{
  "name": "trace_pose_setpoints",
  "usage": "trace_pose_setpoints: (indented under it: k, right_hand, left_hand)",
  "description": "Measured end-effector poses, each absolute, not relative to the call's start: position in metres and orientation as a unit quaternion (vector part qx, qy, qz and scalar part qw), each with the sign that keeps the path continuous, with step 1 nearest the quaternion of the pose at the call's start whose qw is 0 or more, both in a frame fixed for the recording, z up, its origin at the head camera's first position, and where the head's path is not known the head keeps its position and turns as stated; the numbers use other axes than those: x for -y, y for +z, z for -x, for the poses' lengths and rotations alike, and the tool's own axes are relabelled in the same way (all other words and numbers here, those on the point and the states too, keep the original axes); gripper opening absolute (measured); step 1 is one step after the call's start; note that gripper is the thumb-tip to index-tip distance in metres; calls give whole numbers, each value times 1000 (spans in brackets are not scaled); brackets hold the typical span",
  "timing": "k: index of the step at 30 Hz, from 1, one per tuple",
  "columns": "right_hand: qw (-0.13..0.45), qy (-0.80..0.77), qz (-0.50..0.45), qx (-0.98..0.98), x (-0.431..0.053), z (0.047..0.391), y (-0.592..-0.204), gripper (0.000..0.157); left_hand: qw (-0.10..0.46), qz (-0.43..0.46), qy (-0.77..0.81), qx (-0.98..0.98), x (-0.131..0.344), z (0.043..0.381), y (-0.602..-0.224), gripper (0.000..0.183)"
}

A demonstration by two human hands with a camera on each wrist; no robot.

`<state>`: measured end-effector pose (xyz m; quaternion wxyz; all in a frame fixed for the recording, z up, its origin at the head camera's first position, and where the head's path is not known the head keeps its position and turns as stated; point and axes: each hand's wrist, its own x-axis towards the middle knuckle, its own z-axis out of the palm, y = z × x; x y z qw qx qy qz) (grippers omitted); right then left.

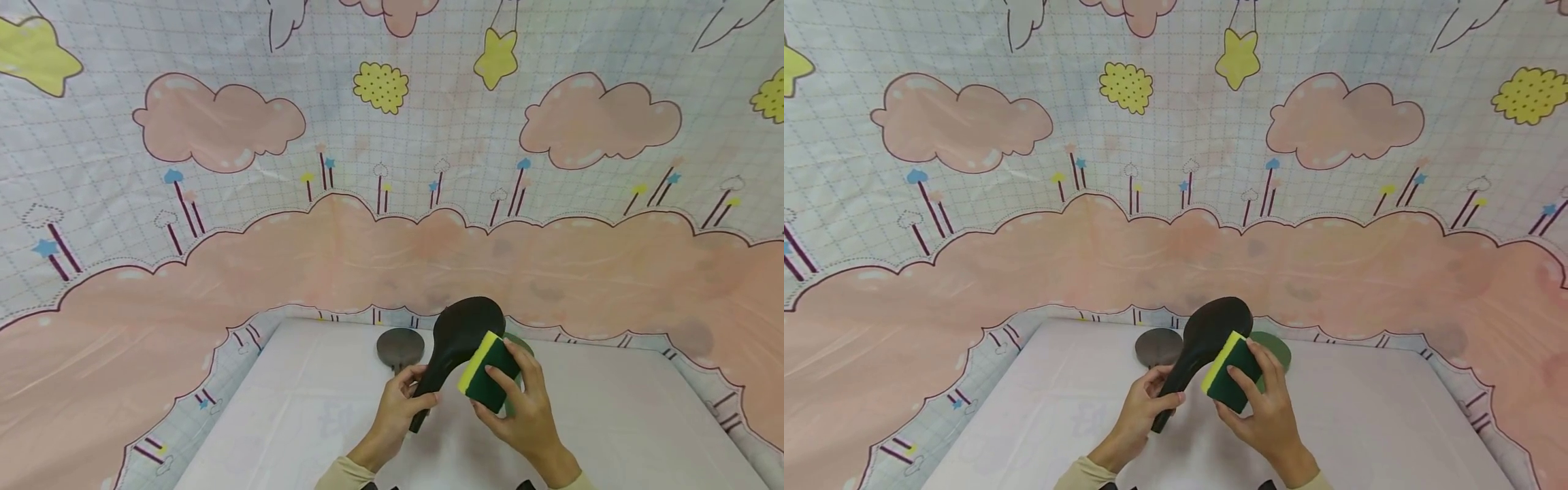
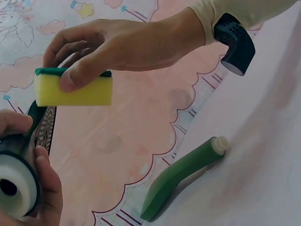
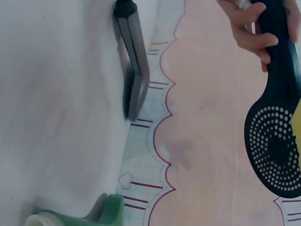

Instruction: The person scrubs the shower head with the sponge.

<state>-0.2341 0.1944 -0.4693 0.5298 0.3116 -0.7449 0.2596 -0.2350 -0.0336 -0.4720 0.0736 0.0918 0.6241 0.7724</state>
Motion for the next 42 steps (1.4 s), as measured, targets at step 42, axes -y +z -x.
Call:
trace_pose_setpoints:
  k: [42]
  right_hand:
    - [511, 300, -343, 729, -201, 216, -465, 54]
  left_hand:
    - [25, -214, 662, -718, 70, 247, -493, 43]
